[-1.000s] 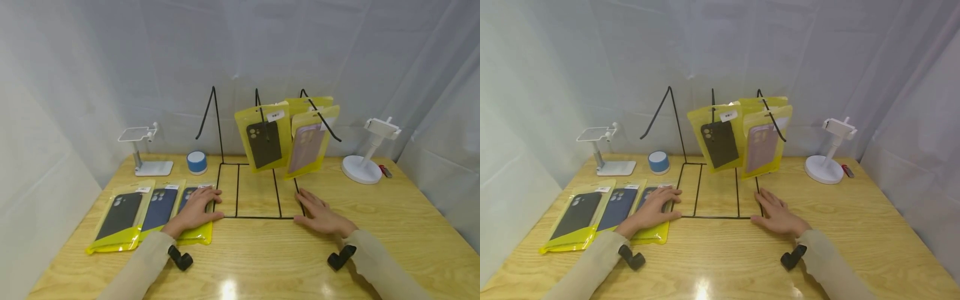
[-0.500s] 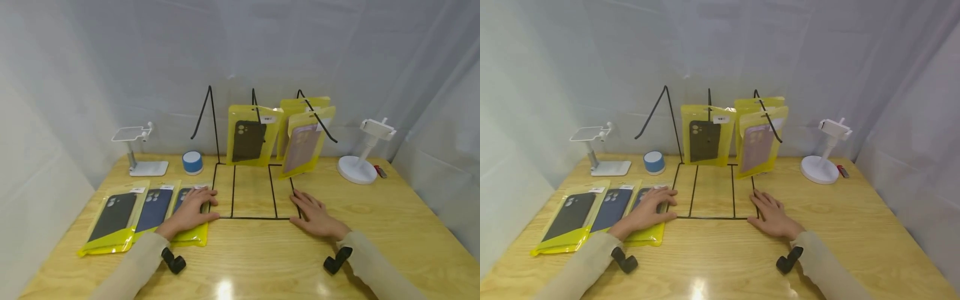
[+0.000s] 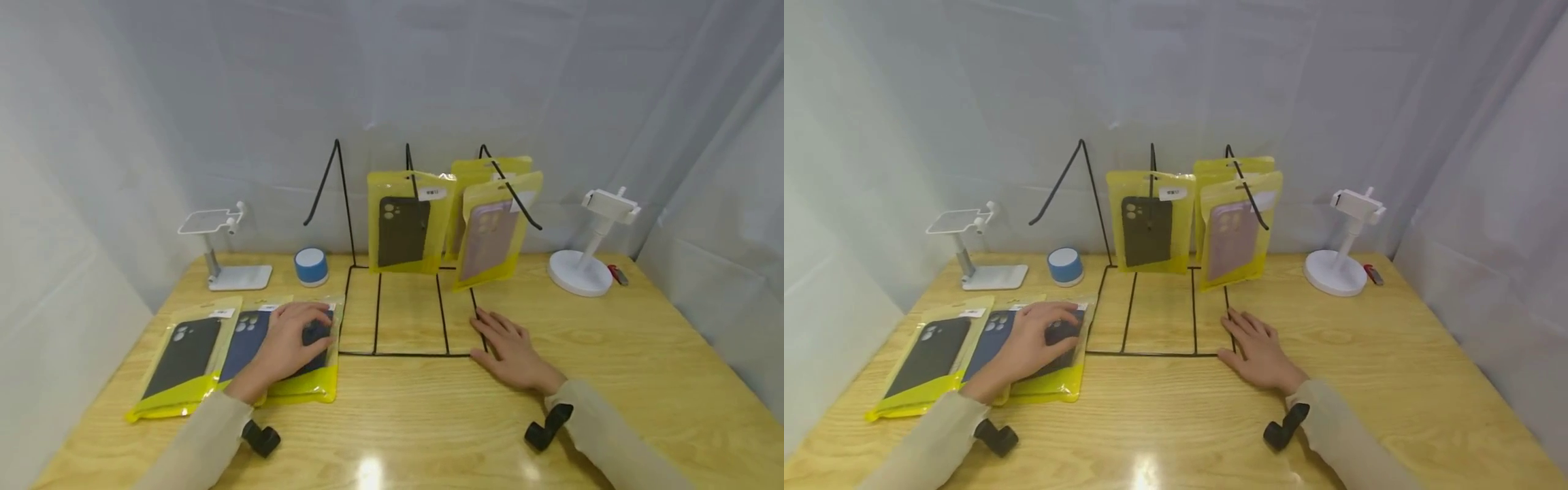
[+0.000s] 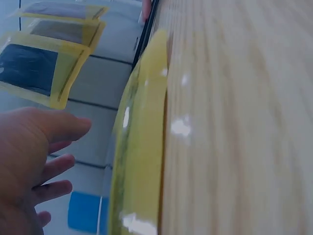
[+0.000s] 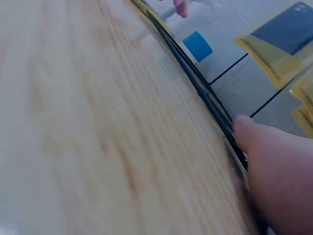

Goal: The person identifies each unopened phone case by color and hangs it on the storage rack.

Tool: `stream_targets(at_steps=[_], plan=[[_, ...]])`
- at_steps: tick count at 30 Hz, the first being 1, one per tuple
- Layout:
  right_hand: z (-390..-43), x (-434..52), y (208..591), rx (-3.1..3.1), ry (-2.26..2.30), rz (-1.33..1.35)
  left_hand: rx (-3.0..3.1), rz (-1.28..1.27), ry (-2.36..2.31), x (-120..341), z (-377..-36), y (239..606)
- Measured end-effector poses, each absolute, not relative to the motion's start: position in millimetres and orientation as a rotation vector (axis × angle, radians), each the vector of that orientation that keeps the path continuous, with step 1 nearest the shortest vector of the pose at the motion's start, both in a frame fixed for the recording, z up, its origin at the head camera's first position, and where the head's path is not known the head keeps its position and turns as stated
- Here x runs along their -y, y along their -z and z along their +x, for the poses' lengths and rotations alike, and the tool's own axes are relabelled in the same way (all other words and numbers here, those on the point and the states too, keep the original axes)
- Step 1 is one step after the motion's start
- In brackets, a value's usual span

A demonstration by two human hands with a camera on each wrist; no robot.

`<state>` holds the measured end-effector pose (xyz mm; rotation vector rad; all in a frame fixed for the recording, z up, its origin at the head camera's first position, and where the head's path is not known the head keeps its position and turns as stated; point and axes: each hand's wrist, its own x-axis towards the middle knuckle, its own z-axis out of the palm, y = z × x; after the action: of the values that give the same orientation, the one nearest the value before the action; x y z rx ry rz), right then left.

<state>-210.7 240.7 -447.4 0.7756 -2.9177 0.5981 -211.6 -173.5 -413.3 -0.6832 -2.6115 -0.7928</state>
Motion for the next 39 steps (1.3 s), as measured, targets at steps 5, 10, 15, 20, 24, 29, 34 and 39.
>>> stream_targets(at_steps=[5,10,15,20,24,29,34,39], plan=[[-208,-238,448,2.862,-0.565,0.744,2.572,-0.578,0.805,201,-209,410],[-207,-238,446,2.870,-0.591,0.732,2.539,-0.459,0.731,233,-207,404],[-210,-242,445,2.882,-0.598,0.729,2.544,-0.268,0.693,268,-200,398],[-216,-245,447,2.893,-0.593,0.743,2.627,-0.074,0.649,307,-193,399],[-217,-245,448,2.903,-0.590,0.745,2.793,0.067,0.678,337,-191,401],[-216,-246,449,2.892,-0.603,0.725,2.993,0.143,0.735,354,-194,405],[-217,-245,450,2.878,-0.607,0.729,3.017,0.168,0.651,354,-194,410],[-217,-245,452,2.856,-0.619,0.722,3.027,0.203,0.675,354,-196,411]])
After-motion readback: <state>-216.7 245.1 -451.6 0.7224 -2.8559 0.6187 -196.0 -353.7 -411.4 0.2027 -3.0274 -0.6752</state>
